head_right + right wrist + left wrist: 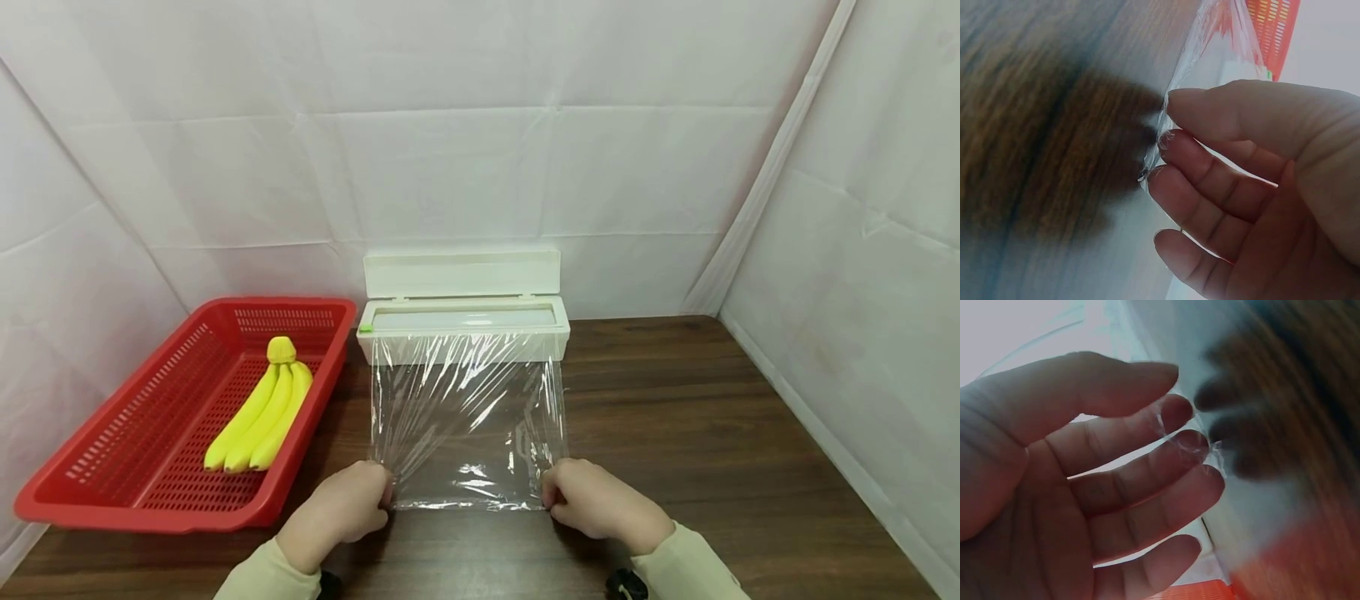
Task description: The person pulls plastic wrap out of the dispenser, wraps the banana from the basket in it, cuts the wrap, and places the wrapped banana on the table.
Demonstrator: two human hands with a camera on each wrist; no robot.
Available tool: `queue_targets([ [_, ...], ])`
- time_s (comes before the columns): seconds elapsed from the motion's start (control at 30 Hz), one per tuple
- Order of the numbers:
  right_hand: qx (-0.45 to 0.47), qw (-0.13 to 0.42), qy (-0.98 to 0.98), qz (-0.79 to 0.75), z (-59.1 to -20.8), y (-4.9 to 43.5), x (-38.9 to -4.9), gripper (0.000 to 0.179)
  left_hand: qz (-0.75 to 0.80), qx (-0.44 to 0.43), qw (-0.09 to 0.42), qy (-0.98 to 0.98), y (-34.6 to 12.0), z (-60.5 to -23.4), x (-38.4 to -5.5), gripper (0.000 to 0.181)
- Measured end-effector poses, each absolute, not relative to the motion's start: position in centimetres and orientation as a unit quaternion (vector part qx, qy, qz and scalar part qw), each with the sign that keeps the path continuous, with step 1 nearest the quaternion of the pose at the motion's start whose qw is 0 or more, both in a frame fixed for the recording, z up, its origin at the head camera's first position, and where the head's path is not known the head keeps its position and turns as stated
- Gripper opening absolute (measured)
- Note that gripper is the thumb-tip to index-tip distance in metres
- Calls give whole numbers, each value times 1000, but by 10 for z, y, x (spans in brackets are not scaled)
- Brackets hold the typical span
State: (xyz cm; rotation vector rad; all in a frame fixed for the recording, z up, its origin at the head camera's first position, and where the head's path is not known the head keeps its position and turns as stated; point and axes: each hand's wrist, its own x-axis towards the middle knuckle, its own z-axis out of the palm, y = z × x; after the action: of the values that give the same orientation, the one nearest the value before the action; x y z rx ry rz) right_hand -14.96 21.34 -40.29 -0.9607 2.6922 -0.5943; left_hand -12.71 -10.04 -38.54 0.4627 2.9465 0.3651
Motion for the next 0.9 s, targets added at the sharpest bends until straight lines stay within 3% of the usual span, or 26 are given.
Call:
queue_targets([
  [0.27,-326,115,916,-202,-404,212,-148,15,166,151,88,971,-103,-385,-126,15],
  [0.5,-302,137,918,-218,-403,211,-148,14,191,160,74,966,-104,-385,-127,16],
  [0.73,-305,120,920,-216,-405,210,-150,14,190,153,83,966,-104,-385,-129,16],
  [0.9,-300,125,920,-218,-406,209,-151,13,179,146,94,968,-103,-384,-130,26],
])
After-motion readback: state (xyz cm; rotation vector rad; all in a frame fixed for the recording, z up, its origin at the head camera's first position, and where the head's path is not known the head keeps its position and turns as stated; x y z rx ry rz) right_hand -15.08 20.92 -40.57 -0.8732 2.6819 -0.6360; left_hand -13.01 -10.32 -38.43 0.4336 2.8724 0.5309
